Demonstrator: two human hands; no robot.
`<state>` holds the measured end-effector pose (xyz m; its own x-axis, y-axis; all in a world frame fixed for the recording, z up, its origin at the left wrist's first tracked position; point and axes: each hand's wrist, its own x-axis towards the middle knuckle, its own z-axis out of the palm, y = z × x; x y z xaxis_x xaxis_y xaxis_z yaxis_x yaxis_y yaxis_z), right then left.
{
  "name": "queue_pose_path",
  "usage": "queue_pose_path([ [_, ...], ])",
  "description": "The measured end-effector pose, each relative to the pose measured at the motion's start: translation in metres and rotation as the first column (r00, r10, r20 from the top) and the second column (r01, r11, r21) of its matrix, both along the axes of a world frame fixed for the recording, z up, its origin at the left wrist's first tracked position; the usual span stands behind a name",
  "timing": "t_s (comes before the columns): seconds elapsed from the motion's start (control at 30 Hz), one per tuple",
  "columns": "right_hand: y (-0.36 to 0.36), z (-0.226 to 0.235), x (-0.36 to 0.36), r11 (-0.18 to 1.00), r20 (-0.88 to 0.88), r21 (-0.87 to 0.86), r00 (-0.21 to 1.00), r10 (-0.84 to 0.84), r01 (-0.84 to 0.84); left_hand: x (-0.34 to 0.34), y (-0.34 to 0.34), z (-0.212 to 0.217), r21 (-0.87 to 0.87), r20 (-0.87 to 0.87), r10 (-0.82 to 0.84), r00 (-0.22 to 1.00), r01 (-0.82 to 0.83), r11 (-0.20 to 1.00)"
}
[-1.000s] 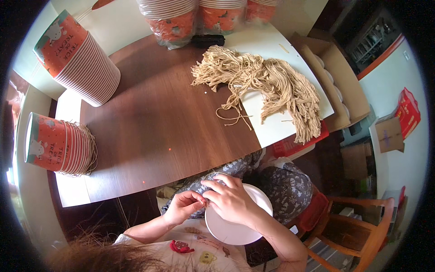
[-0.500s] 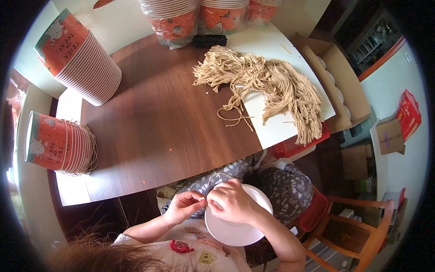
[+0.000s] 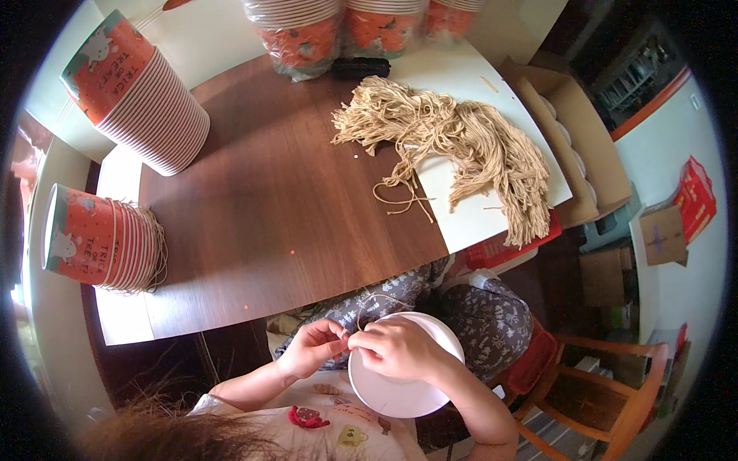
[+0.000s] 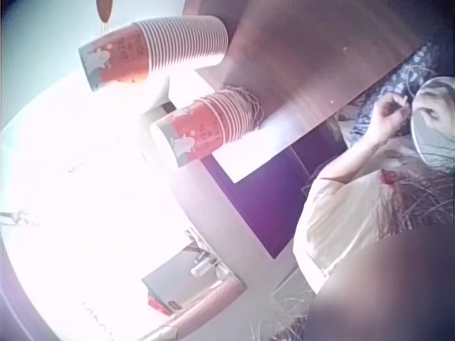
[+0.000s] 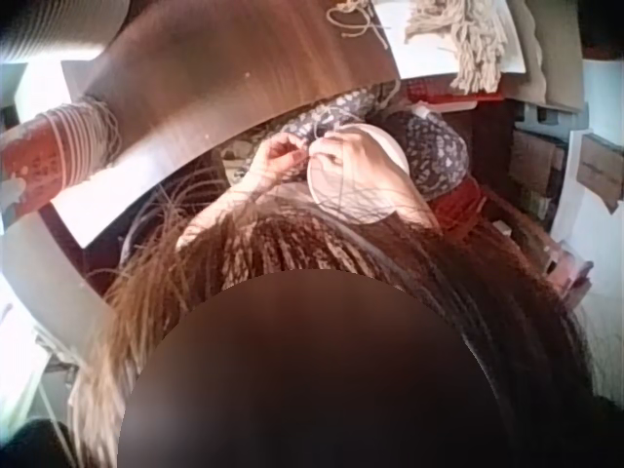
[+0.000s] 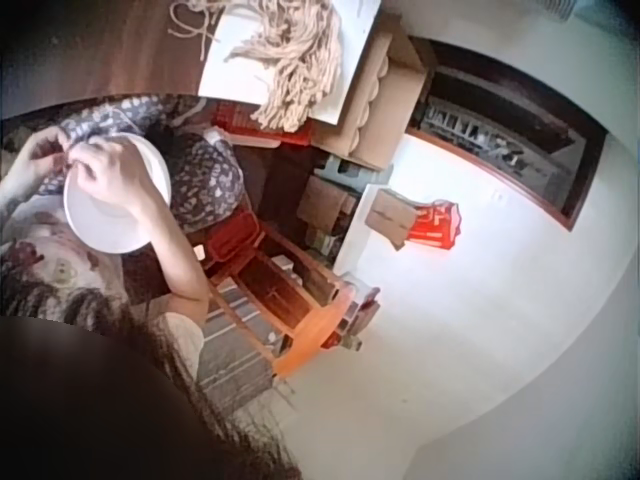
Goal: Manually attaching string handles to paper buckets for packaging.
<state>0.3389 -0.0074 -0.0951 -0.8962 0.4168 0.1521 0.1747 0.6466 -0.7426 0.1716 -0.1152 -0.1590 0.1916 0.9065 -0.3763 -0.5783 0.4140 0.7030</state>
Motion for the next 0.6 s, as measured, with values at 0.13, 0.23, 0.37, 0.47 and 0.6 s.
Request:
queue_pose_path([
  [0.13, -0.0051, -0.0072, 0.0039, 0.994, 0.026, 0.103, 0.999, 0.024, -0.026, 0.0003, 0.0017, 0.0006, -0.055, 0.082, 0.005, 0.997, -0.001, 0.999],
  [0.23, -0.0058, -0.0057, 0.0027, 0.960, 0.059, 0.267, 0.996, 0.065, -0.078, -0.0002, 0.0028, 0.0016, -0.149, 0.115, 0.006, 0.993, 0.011, 0.989],
  [0.37, -0.0053, -0.0033, -0.0020, 0.929, 0.078, 0.349, 0.992, 0.102, -0.123, -0.0006, 0.0025, 0.0028, -0.155, 0.122, -0.002, 0.993, 0.021, 0.988],
  [0.47, -0.0066, -0.0030, -0.0039, 0.932, 0.049, 0.361, 0.998, 0.030, -0.046, -0.0003, 0.0012, 0.0017, -0.086, 0.086, -0.024, 0.996, 0.032, 0.996],
  [0.6, -0.0099, -0.0023, -0.0026, 0.980, 0.041, 0.169, 0.993, -0.115, 0.106, 0.0006, -0.0011, 0.0022, 0.020, -0.035, -0.070, 0.997, 0.071, 0.997],
])
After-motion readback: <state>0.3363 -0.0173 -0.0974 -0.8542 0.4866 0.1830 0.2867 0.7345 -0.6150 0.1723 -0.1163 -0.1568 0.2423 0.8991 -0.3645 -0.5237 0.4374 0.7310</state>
